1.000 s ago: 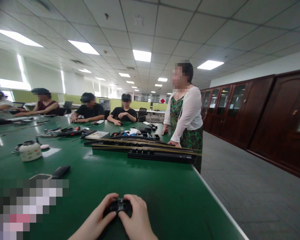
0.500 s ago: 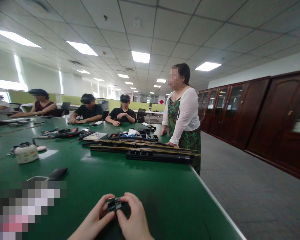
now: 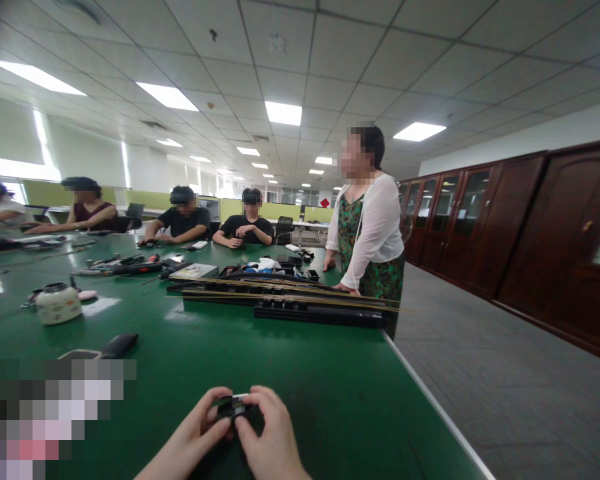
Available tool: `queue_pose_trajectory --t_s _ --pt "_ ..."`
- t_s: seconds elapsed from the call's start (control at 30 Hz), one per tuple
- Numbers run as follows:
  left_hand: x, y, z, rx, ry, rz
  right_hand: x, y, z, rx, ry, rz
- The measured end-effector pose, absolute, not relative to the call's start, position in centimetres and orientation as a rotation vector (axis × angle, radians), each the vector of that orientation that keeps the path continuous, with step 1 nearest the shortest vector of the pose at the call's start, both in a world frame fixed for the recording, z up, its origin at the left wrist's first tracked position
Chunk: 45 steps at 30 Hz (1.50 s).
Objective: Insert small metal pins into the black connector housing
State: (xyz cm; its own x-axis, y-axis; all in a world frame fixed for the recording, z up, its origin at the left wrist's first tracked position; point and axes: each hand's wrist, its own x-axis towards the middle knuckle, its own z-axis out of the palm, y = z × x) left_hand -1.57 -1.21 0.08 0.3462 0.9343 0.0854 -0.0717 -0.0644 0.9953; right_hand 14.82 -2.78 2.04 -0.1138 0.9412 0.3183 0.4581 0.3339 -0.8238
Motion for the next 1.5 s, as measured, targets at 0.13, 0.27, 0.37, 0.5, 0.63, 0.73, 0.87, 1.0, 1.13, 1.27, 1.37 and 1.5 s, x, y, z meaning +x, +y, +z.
queue_pose_trajectory --t_s 0.13,0.27,0.37,0.5,0.63,0.73,0.87,1.0,1.13,1.27,1.37,1.5 --pt "-1.63 -1.14 0.07 1.405 0.903 1.017 14.76 -2.82 2.41 -1.227 -1.733 0.710" --pt "-1.64 -1.01 0.04 1.402 0.906 1.021 14.67 -2.87 2.61 -1.213 -1.738 0.704" --pt "-1.60 -1.06 0.14 1.383 0.903 1.010 14.59 -2.91 2.65 -1.244 -1.743 0.703" --pt "-1.55 -1.25 0.37 1.375 0.915 1.007 14.56 -2.83 2.43 -1.232 -1.731 0.707" --pt "-1.58 -1.31 0.41 1.380 0.917 1.011 14.63 -2.65 2.01 -1.198 -1.709 0.712" --pt "-1.61 -1.35 0.48 1.388 0.917 1.013 14.68 -2.54 1.77 -1.196 -1.704 0.714" --pt "-1.59 -1.45 0.68 1.366 0.912 1.003 14.68 -2.57 1.82 -1.200 -1.714 0.711" --pt "-1.61 -1.48 0.62 1.353 0.871 0.997 14.65 -2.69 2.02 -1.228 -1.723 0.698" --pt "-1.74 -1.46 0.38 1.333 0.805 0.993 14.67 -2.69 1.92 -1.251 -1.735 0.701" --pt "-1.83 -1.38 0.10 1.319 0.789 1.005 14.72 -2.66 1.82 -1.233 -1.727 0.710" --pt "-1.78 -1.30 0.02 1.325 0.778 1.016 14.74 -2.63 1.98 -1.221 -1.713 0.716" --pt "-1.61 -1.38 0.23 1.316 0.802 1.018 14.69 -2.59 2.21 -1.264 -1.705 0.751"
